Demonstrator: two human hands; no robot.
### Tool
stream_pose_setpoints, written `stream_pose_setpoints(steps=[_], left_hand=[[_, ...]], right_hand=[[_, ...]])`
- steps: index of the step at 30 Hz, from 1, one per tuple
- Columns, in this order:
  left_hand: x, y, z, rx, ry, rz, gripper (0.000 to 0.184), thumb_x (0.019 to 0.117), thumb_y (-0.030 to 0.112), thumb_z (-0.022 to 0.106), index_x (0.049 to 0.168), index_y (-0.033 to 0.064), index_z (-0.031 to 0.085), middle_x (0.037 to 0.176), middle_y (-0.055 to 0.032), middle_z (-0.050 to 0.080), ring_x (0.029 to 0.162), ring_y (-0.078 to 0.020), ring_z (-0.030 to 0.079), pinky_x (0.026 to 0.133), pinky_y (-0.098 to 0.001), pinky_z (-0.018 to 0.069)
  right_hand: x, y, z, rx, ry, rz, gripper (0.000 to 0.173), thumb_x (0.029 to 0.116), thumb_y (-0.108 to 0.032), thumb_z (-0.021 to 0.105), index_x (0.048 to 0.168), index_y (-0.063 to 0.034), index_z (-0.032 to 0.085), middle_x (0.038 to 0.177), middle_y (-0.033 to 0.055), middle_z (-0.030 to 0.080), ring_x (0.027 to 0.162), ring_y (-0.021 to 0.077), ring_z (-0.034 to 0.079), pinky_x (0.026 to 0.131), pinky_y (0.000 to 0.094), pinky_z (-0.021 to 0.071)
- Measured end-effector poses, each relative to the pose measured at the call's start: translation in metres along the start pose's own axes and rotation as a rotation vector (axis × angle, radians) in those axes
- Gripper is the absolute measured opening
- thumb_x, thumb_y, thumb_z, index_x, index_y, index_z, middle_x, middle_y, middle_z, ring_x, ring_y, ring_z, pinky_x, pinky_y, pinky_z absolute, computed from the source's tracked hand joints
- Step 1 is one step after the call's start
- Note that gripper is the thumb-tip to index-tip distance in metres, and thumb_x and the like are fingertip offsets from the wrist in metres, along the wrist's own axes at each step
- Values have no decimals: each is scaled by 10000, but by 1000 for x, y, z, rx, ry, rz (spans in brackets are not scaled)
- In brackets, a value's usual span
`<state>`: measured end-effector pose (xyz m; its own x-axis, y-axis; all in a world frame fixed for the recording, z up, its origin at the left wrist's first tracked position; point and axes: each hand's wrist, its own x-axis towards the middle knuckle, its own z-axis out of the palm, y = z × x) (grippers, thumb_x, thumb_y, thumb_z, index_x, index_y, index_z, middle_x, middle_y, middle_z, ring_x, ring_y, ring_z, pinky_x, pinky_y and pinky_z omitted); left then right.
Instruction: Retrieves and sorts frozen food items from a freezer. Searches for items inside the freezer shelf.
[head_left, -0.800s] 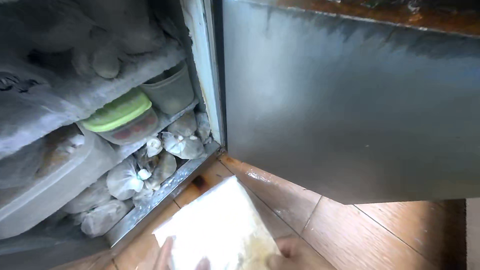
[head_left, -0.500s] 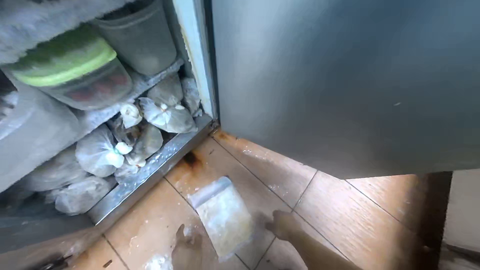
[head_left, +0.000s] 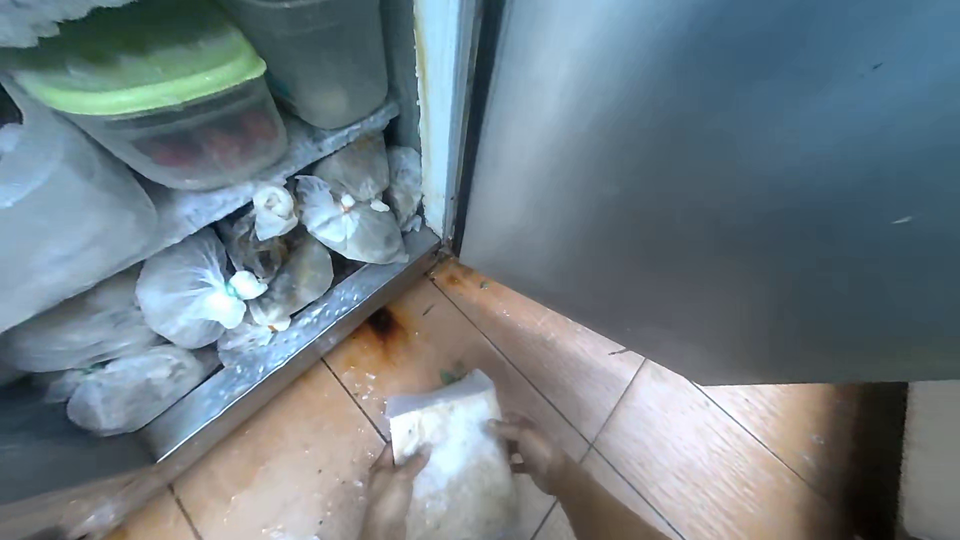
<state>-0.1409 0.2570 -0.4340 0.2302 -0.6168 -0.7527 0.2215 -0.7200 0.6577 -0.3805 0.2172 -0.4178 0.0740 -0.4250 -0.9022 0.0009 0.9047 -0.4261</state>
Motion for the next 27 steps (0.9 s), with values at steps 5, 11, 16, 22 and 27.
stream_pose_setpoints(steps=[5, 11, 16, 22, 27], left_hand=[[-54, 67, 9, 67, -204, 101, 472, 783, -74, 799, 1224, -47, 634, 1060, -168, 760, 959, -266, 757, 860, -445, 649], [-97, 104, 23, 241, -17, 314, 578, 710, -11, 866, 1226, -54, 608, 1031, -127, 742, 931, -164, 740, 831, -363, 639], [-133, 141, 19, 205, -143, 616, 584, 711, -26, 834, 1222, -99, 562, 1006, -51, 750, 905, -71, 740, 814, -271, 647], [-134, 140, 12, -13, -294, 647, 432, 773, -89, 786, 1162, -30, 609, 957, -10, 782, 858, -121, 763, 799, -313, 661], [-116, 109, -32, -64, -415, 480, 342, 796, 14, 810, 1094, 146, 704, 989, 32, 786, 913, -110, 750, 845, -344, 638]], right_hand=[[-51, -47, -3, 77, -42, -212, 634, 877, -216, 776, 1420, -61, 488, 1140, 138, 714, 1004, 245, 721, 877, 426, 615], [-109, -72, 7, -23, 95, -409, 539, 689, 32, 839, 1189, -36, 652, 1008, 77, 756, 886, 176, 746, 796, 371, 647], [-163, -89, 3, 104, -7, -611, 504, 694, 102, 801, 1157, -4, 631, 986, 93, 767, 858, 205, 762, 766, 379, 666], [-158, -85, -5, 168, -175, -430, 693, 687, 129, 754, 1304, -32, 483, 1068, 91, 733, 921, 199, 745, 796, 375, 647], [-142, -80, 8, -89, -78, -314, 473, 618, 187, 713, 1030, -42, 690, 893, 66, 749, 751, 162, 729, 656, 367, 631]])
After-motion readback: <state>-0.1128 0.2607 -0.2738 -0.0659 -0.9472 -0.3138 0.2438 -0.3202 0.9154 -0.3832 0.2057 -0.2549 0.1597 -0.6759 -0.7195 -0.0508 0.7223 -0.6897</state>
